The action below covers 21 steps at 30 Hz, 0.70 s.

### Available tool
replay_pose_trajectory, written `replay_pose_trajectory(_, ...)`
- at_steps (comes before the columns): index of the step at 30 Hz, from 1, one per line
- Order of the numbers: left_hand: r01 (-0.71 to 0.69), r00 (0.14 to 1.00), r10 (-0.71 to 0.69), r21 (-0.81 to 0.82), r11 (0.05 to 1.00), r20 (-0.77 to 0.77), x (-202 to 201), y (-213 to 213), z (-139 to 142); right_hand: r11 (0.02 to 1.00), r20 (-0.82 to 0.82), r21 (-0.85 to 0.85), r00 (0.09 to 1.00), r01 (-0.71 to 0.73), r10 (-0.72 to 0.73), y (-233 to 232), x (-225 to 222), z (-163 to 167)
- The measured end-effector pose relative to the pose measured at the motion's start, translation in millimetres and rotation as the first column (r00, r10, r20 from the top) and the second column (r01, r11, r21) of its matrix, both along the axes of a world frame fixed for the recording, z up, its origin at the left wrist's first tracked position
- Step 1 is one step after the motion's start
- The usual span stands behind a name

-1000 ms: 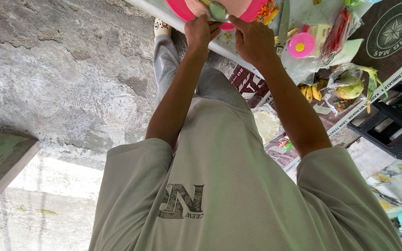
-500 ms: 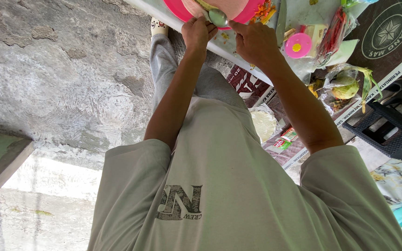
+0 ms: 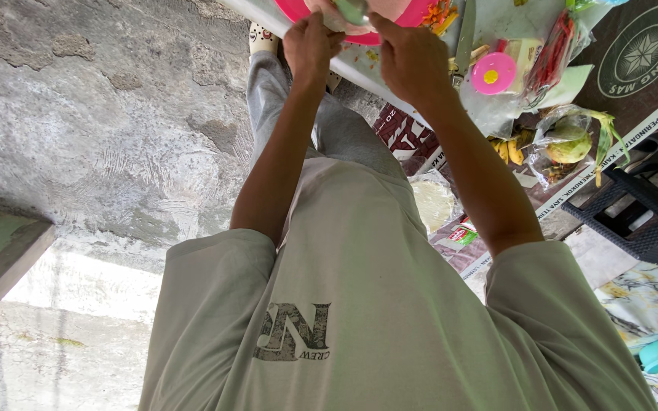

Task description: The person unwraps a thin flat sheet and places it on a pink tray. They add a banana slice, a spoonful of green paste, and a dark crumbly topping, then fold the sheet into a roll. The person repeats the process with a second sheet, adding the same fillings and folding it.

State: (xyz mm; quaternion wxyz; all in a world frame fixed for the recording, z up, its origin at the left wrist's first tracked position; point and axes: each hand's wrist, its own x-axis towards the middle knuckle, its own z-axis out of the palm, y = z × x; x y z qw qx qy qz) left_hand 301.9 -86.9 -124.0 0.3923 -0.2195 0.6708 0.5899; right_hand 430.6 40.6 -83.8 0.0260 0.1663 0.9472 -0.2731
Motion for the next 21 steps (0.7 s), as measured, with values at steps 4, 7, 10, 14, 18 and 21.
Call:
replay_pose_trajectory(4, 0.01, 0.986, -0.028, -0.106, 0.994, -0.164, -8.0, -2.1, -0.1, 0.999, -0.02, 0.003, 0.999, -0.036, 0.036, -13.4, -23.8, -7.7)
replay_pose_trajectory(7, 0.01, 0.968, -0.04, -0.122, 0.993, -0.249, -9.3, 1.8, 0.2, 0.996, -0.014, 0.058, 0.998, -0.068, 0.068, -13.1, -20.5, -9.2)
replay_pose_trajectory(10, 0.022, 0.97, -0.059, -0.158, 0.987, -0.235, -5.2, 3.9, 1.2, 0.994, -0.007, 0.072, 0.997, -0.081, 0.082, -9.8, -12.4, -8.4)
replay_pose_trajectory(14, 0.04, 0.972, -0.08, -0.179, 0.983, -0.221, -0.5, 6.1, 2.1, 0.995, 0.015, 0.062, 0.997, -0.075, 0.074, -7.1, -5.8, -9.7)
replay_pose_trajectory(18, 0.037, 0.968, -0.079, -0.175, 0.984, -0.238, 2.0, 3.8, -0.6, 0.993, 0.077, 0.076, 0.993, -0.09, 0.084, -9.7, -2.6, -13.0)
replay_pose_trajectory(21, 0.057, 0.967, -0.095, -0.163, 0.985, -0.235, 4.3, -1.2, -3.8, 0.996, 0.082, 0.043, 0.994, -0.077, 0.073, -13.4, 3.8, -14.1)
